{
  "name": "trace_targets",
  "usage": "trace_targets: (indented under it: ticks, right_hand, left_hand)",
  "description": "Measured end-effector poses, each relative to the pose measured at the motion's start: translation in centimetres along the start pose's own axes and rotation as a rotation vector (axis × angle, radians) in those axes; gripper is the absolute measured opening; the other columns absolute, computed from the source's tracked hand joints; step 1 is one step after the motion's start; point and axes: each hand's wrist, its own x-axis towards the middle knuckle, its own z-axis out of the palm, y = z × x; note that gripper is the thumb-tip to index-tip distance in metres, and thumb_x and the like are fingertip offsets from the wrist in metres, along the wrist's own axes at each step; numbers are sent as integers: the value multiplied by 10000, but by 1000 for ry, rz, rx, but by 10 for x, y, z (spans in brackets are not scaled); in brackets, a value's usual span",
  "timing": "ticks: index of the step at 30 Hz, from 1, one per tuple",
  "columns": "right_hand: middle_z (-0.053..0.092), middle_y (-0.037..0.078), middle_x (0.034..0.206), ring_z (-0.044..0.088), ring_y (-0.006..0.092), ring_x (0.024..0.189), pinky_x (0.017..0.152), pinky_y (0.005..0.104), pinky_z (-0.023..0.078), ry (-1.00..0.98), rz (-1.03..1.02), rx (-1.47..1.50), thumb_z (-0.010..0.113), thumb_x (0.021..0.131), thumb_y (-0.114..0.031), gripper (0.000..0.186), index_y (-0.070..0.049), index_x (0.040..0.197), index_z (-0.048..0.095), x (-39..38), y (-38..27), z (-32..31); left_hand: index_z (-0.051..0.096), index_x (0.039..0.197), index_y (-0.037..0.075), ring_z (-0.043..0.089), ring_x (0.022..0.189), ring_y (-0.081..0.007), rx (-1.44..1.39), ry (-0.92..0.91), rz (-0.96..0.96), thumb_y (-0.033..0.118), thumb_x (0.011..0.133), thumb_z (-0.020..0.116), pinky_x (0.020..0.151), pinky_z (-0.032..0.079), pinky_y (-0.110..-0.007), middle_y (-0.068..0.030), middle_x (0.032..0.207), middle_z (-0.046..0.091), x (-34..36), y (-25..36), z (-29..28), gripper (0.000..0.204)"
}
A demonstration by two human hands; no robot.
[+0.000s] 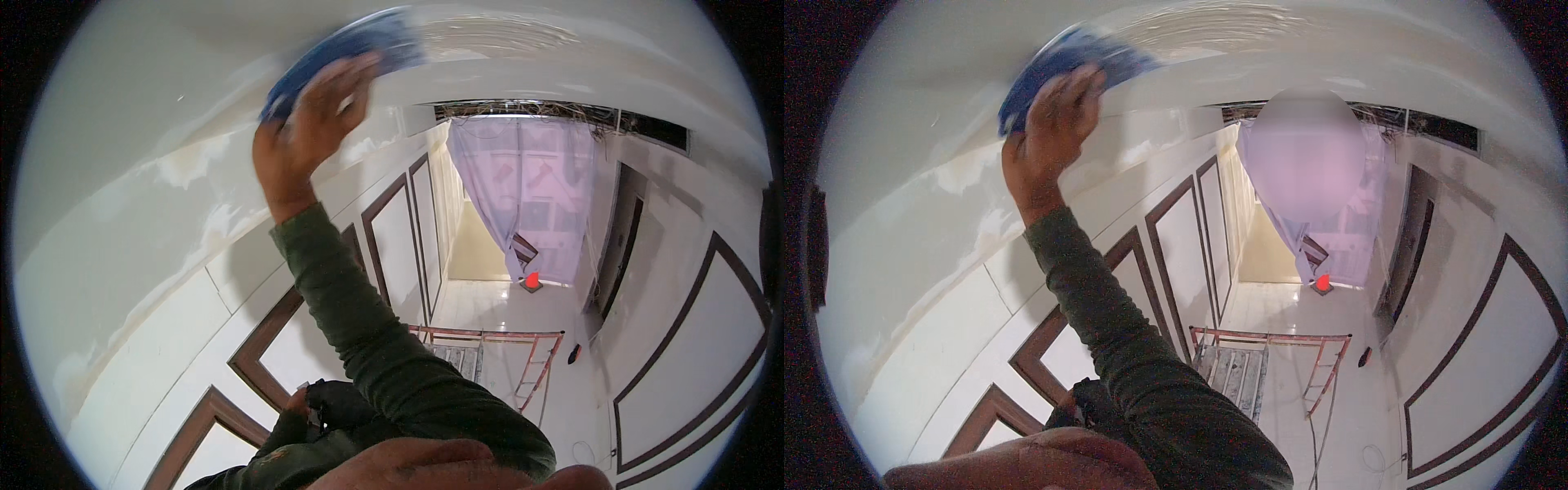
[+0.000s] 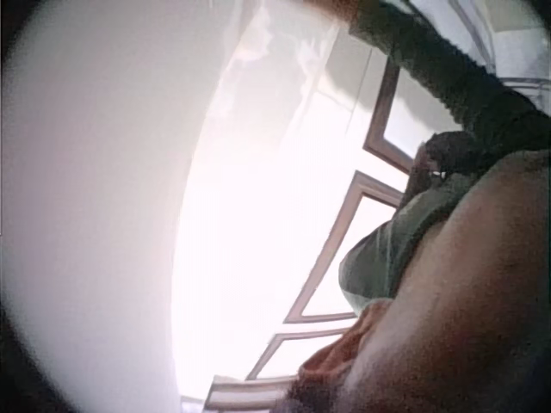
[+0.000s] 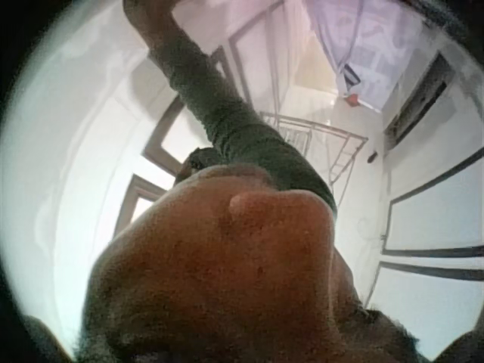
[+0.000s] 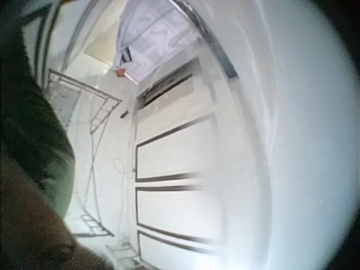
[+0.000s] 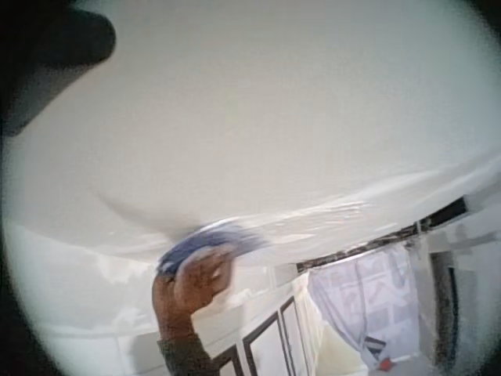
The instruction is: The person applies plaster to the ceiling using a putty knife, transfers and mixes plaster between two putty knives, and spreads plaster along the wall corners.
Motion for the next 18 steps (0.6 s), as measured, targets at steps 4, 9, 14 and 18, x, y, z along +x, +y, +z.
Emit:
trace_targets:
  ticks: [4,9,14,18]
  right_hand:
    - [175,268,1439,192,381,1330,1073,450,178,-342,-31,21,455,842,-123,611,43,1379,216,-54,27,-44]
    - [306,245,1397,296,405,1287,1057,459,215,-18,189,-93,409,764,32,635,34,1380,254,12,53,-115]
    - [573,157,820,508,227,683,655,338,435,254,-218,-370,480,755,29,315,122,1054,506,143,79,-178]
    - [571,135,721,494,235,612,601,338,426,196,-215,-296,493,741,19,243,109,964,532,171,75,-189]
  left_hand:
    - [576,803,56,517,712,-181,-365,38,-239,89,793,482,565,391,-339,-22,705,534,7,-10,-1,101]
    - [572,791,58,520,729,-172,-787,25,-472,129,833,464,573,398,-334,-13,707,528,20,-8,-15,136]
    - [590,825,27,547,750,-199,111,-50,377,117,722,616,632,439,-359,-55,742,577,15,20,-21,140]
    - [597,879,19,571,720,-256,315,-177,373,93,658,650,635,441,-378,-129,779,618,15,48,-19,239]
